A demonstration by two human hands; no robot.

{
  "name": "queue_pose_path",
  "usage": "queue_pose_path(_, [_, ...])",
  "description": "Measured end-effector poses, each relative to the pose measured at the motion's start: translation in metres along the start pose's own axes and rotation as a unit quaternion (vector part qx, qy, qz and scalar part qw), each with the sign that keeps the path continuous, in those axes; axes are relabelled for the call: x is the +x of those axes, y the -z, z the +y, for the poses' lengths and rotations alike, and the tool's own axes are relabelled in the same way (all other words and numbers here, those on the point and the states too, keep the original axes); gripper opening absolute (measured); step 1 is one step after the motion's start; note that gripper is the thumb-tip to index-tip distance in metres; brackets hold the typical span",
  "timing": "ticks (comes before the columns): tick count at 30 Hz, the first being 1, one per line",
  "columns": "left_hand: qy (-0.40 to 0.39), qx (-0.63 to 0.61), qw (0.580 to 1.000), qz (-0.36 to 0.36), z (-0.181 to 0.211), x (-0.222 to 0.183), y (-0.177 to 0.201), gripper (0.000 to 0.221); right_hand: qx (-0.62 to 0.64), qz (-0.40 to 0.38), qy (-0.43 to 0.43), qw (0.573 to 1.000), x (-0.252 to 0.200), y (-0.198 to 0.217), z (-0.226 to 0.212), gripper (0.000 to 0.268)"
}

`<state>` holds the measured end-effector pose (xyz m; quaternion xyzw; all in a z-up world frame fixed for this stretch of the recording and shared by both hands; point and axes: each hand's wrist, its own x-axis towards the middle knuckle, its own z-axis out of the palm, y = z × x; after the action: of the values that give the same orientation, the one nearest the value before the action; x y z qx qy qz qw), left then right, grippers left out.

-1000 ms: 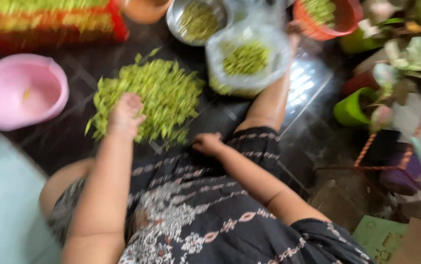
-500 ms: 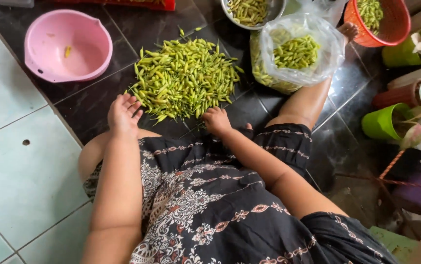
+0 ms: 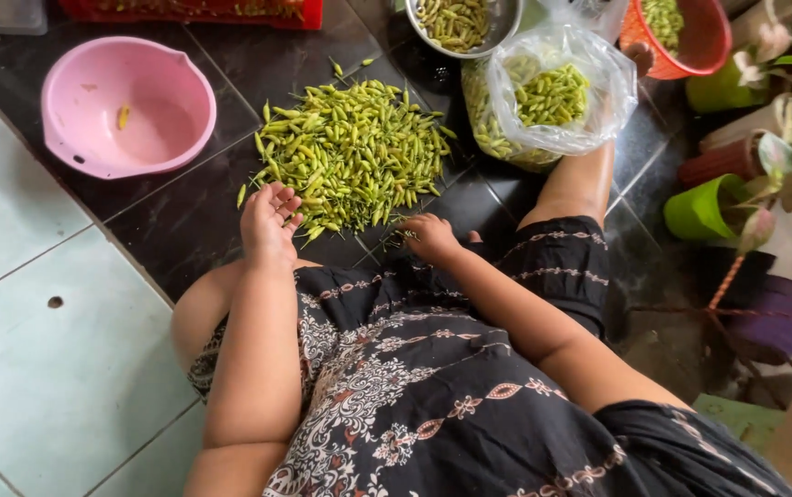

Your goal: Removing stems from green chilies and placing them into plastic bags while sitting on the floor.

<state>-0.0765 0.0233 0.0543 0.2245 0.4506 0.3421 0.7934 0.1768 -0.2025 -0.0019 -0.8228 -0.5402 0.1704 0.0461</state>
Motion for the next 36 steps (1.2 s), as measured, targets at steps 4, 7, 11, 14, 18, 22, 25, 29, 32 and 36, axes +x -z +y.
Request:
queue_pose_path(4, [0.005, -0.015, 1.000, -0.004, -0.002, 0.002, 0.001, 0.022, -0.068, -0.130, -0.042, 0.988, -0.036, 0.063, -0.032, 0.034])
queue_pose_path(7, [0.009, -0.015, 1.000, 0.002, 0.000, 0.002, 0.008, 0.023, -0.159, -0.244, -0.042, 0.956, -0.060, 0.064, -0.054, 0.039])
queue_pose_path(11, [0.006, -0.009, 1.000, 0.001, -0.001, 0.002, 0.011, 0.025, -0.311, -0.256, 0.017, 0.915, -0.095, -0.048, 0.011, 0.030])
queue_pose_path(14, [0.005, 0.005, 1.000, 0.007, -0.001, -0.001, 0.003, 0.023, -0.266, -0.342, 0.035, 0.900, -0.089, -0.095, 0.065, 0.038])
queue_pose_path(18, [0.014, 0.023, 1.000, 0.009, 0.001, 0.000, 0.002, 0.021, -0.183, -0.473, 0.068, 0.859, -0.094, -0.131, 0.088, 0.050])
queue_pose_path(22, [0.013, 0.038, 0.999, 0.022, -0.011, 0.011, 0.017, 0.020, -0.179, -0.408, 0.085, 0.891, -0.090, -0.065, 0.027, 0.042])
queue_pose_path(25, [0.001, 0.050, 0.998, 0.036, -0.007, 0.006, 0.017, 0.020, -0.107, -0.263, 0.124, 0.951, -0.072, 0.040, -0.033, 0.040])
queue_pose_path(29, [-0.028, 0.132, 0.990, 0.046, -0.009, 0.006, 0.022, 0.023, 0.084, -0.052, 0.132, 0.986, -0.049, 0.116, -0.041, 0.023])
queue_pose_path(32, [-0.038, 0.173, 0.983, 0.055, -0.004, -0.007, 0.011, 0.022, 0.085, -0.026, 0.098, 0.991, -0.021, 0.106, -0.004, 0.020])
queue_pose_path(36, [-0.051, 0.163, 0.984, 0.043, 0.001, -0.022, -0.024, 0.025, 0.116, -0.005, 0.123, 0.986, 0.023, 0.074, 0.025, 0.022])
